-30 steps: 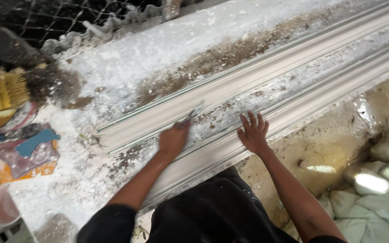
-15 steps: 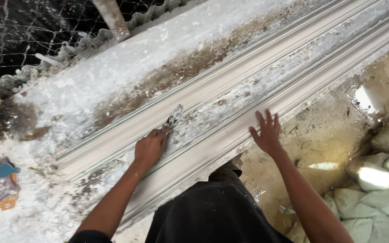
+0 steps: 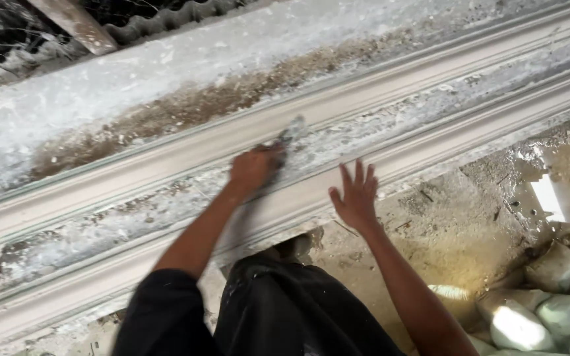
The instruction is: Smoothing and refining the surfaces of decorative gypsum moldings using a putty knife or scraper.
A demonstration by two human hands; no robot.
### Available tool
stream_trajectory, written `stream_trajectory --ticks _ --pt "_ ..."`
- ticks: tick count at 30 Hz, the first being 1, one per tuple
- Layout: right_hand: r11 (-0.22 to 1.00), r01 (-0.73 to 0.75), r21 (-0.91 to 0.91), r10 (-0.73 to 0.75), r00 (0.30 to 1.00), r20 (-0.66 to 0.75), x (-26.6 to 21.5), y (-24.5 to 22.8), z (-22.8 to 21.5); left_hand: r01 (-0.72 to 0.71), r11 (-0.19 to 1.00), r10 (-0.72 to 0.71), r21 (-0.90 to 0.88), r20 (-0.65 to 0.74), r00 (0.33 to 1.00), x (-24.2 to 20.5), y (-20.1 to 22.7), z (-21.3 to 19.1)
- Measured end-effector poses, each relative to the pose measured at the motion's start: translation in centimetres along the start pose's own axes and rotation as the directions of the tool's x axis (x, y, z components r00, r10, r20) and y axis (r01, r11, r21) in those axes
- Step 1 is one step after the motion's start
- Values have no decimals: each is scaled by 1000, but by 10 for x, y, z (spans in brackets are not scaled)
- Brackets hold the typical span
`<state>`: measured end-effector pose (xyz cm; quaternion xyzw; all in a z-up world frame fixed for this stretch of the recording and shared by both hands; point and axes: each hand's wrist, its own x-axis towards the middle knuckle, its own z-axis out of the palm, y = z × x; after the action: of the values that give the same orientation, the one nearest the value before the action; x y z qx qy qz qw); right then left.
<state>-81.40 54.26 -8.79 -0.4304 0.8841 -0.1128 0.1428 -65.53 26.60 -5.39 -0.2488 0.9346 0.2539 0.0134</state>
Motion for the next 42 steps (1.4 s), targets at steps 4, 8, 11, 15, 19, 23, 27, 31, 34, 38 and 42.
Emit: stream_trajectory --ticks 4,8,11,15,19,23,27,31,34,38,42 --pt "999 -38 -8 38 997 70 19 50 -18 48 994 -48 94 -12 999 -25 -25 -6" --pt "999 -44 -14 45 988 148 21 54 -20 36 999 -34 38 -46 998 42 27 39" --pt "997 -83 0 81 977 196 18 41 -61 11 1000 -14 -26 -85 996 98 97 57" --pt "993 -116 26 104 953 284 27 72 -88 -62 998 56 -32 -142 988 124 113 76" --pt "994 -90 69 75 978 194 40 174 -90 -56 997 58 48 -58 997 104 97 48" --pt "993 -87 84 89 996 -21 67 283 -96 22 998 -22 60 5 1000 146 144 74" --pt "996 -86 6 86 992 -89 108 350 -127 -64 996 57 -57 -125 991 253 250 139" --pt "990 -136 -38 136 991 -4 114 423 -162 -55 997 51 -48 -84 995 279 302 145" --pt "980 -198 11 198 980 -25 117 480 -180 -104 994 107 32 -103 989 277 286 136" --pt "946 -308 103 311 950 -13 105 538 -194 -43 994 45 100 -18 999 250 270 113" --pt "967 -235 99 244 965 -92 129 587 -185 -6 994 3 112 30 1000 304 313 163"
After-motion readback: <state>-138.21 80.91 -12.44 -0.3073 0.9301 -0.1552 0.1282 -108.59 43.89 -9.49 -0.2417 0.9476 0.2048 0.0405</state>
